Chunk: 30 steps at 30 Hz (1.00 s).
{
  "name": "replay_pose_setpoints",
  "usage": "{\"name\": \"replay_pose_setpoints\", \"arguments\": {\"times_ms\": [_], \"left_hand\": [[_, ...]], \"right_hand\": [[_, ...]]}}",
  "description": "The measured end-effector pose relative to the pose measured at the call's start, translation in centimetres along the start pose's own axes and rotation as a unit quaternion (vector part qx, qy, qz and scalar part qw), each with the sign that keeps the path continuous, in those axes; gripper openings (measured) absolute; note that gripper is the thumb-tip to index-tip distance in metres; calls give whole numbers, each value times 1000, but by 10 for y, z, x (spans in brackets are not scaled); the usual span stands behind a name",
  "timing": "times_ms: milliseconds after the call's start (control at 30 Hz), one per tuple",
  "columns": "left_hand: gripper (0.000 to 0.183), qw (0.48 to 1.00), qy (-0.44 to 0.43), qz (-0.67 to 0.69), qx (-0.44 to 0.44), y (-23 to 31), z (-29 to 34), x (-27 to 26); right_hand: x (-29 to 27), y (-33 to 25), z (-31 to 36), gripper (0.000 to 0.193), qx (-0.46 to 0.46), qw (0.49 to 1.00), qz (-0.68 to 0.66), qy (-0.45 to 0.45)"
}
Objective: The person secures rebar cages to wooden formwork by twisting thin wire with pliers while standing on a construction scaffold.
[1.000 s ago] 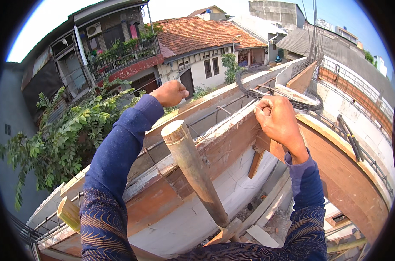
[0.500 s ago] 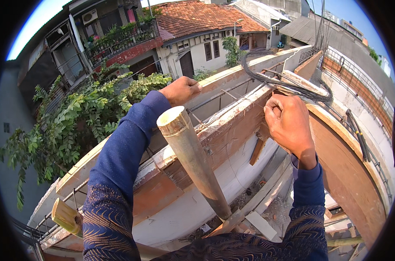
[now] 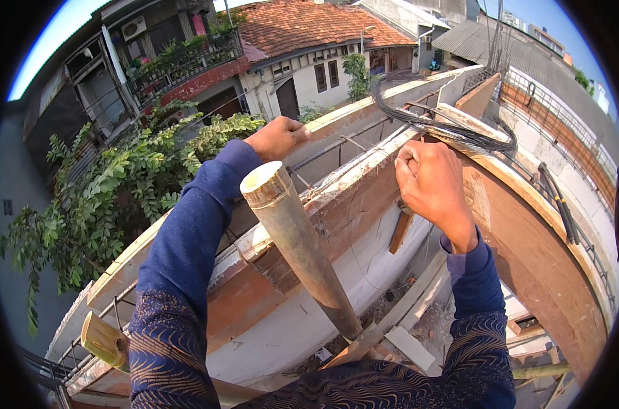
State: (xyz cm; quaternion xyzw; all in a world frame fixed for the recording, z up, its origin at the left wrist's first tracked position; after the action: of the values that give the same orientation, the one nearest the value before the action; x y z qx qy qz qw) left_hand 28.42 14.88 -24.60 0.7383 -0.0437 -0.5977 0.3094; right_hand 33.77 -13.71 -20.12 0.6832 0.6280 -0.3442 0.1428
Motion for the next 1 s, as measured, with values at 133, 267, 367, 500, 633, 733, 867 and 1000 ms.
{"name": "replay_pose_setpoints", "arguments": {"times_ms": [133,267,367,500,633,733,867,1000], "left_hand": [[41,1000,15,7,6,-8,-3,-2],[41,1000,15,3,22,-3,-3,-1],[41,1000,14,0,20,-1,0,-2],[42,1000,15,-5,9,-2,1,-2],[42,1000,13,-8,17,2,1,-3],[42,1000,13,-4,6,1,1,-2],[43,1000,15,-1,7,2,3,-3],[43,1000,16,-4,10,4,4,-3]], "right_hand": [[2,-2,0,15,-12,1000,6,-5],[1,1,3,15,-17,1000,3,0],[0,-1,2,15,-14,1000,10,-4],[3,1,1,15,-6,1000,2,-8],[1,2,2,15,-11,1000,2,4],[0,1,2,15,-7,1000,1,2],[3,3,1,14,1,1000,-2,-8],[4,4,2,13,-9,1000,-6,-6]]}}
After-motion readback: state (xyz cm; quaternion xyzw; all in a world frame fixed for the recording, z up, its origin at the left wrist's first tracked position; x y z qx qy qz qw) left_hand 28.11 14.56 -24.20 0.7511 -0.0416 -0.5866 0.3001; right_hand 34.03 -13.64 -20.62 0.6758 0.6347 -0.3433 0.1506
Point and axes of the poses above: each hand's wrist, its own z-axis away from the middle knuckle, its own x-axis out of the palm, y = z × x, the point moved 9 cm from there along -z, towards the middle knuckle, and after that the axes turned 8 degrees about -x, right-handed, at the moved point
